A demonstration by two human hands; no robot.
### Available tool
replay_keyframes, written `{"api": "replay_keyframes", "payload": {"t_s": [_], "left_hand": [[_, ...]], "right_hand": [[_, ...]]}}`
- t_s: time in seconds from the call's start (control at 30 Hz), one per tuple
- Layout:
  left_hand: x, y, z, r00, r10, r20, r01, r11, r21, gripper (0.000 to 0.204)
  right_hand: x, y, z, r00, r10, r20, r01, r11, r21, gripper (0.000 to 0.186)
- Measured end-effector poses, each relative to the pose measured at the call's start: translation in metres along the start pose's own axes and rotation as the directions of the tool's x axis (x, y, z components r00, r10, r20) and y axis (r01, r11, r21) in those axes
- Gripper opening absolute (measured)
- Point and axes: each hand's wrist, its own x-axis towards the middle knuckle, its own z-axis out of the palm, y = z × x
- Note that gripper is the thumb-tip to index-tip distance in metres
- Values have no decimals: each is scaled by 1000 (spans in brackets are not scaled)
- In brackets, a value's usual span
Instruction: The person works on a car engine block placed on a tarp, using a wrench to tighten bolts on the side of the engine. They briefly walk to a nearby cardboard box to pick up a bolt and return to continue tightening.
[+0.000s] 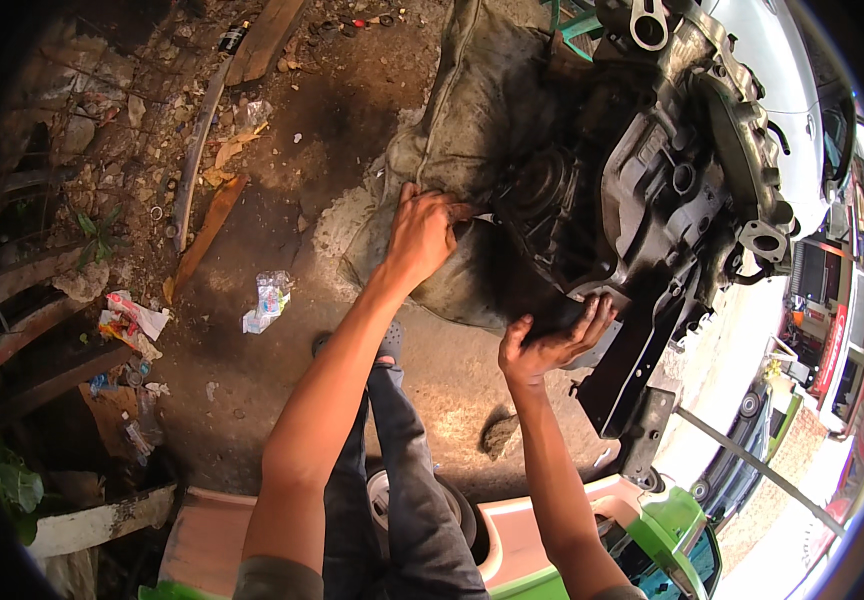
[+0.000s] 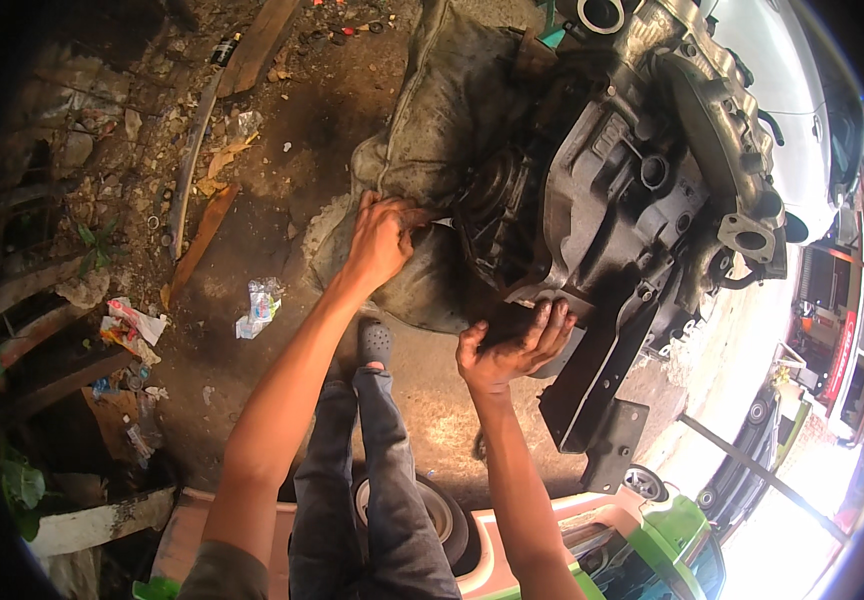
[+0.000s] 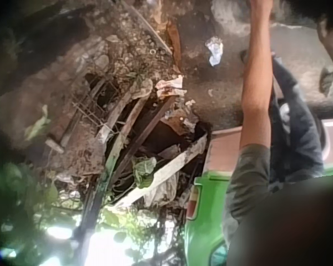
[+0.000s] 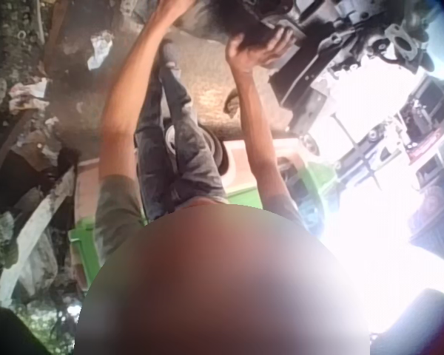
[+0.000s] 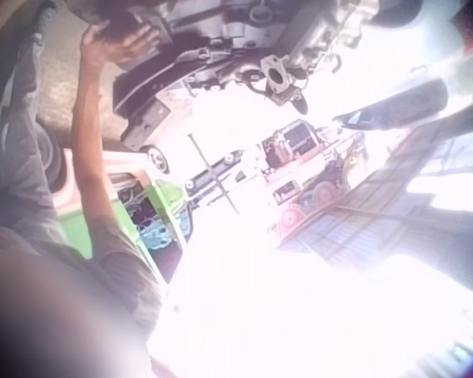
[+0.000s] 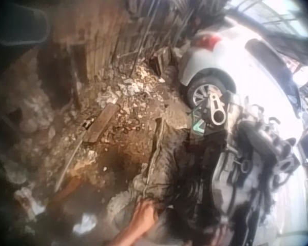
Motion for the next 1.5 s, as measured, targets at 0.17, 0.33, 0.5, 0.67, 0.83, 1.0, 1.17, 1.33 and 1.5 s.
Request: {"api": "replay_keyframes", "payload": {"t_s": [0.17,0.33,0.5,0.67,0.83,1.0,1.17,1.33,1.5], "left_hand": [[3,-6,-8,994,79,74,-80,997,19,42],[6,10,-27,969,64,239,-106,980,167,33],[14,31,-35,913,-1,407,-144,934,326,31],[11,19,-22,977,32,209,-56,993,106,36],[5,-1,-1,990,0,143,2,1000,-12,51],[1,-3,7,988,131,80,-145,968,207,47],[0,-2,3,978,36,205,-67,987,145,54],[0,8,5,994,30,105,-44,990,132,54],[-4,17,11,999,35,-6,-33,980,196,45]], "right_hand": [[0,0,-1,1000,0,8,0,1000,-7,73],[-1,0,0,1000,2,5,-2,1000,-2,74],[-1,0,-1,1000,-3,9,3,1000,-6,74],[0,1,0,1000,-17,8,17,1000,-11,74],[-2,1,-3,999,-7,40,7,1000,1,76],[-1,1,-2,999,-8,36,8,1000,3,76],[-1,1,0,1000,-6,5,6,1000,-2,74],[0,1,1,999,-31,-9,31,1000,0,73],[0,1,0,1000,-24,-2,24,1000,-6,73]]}}
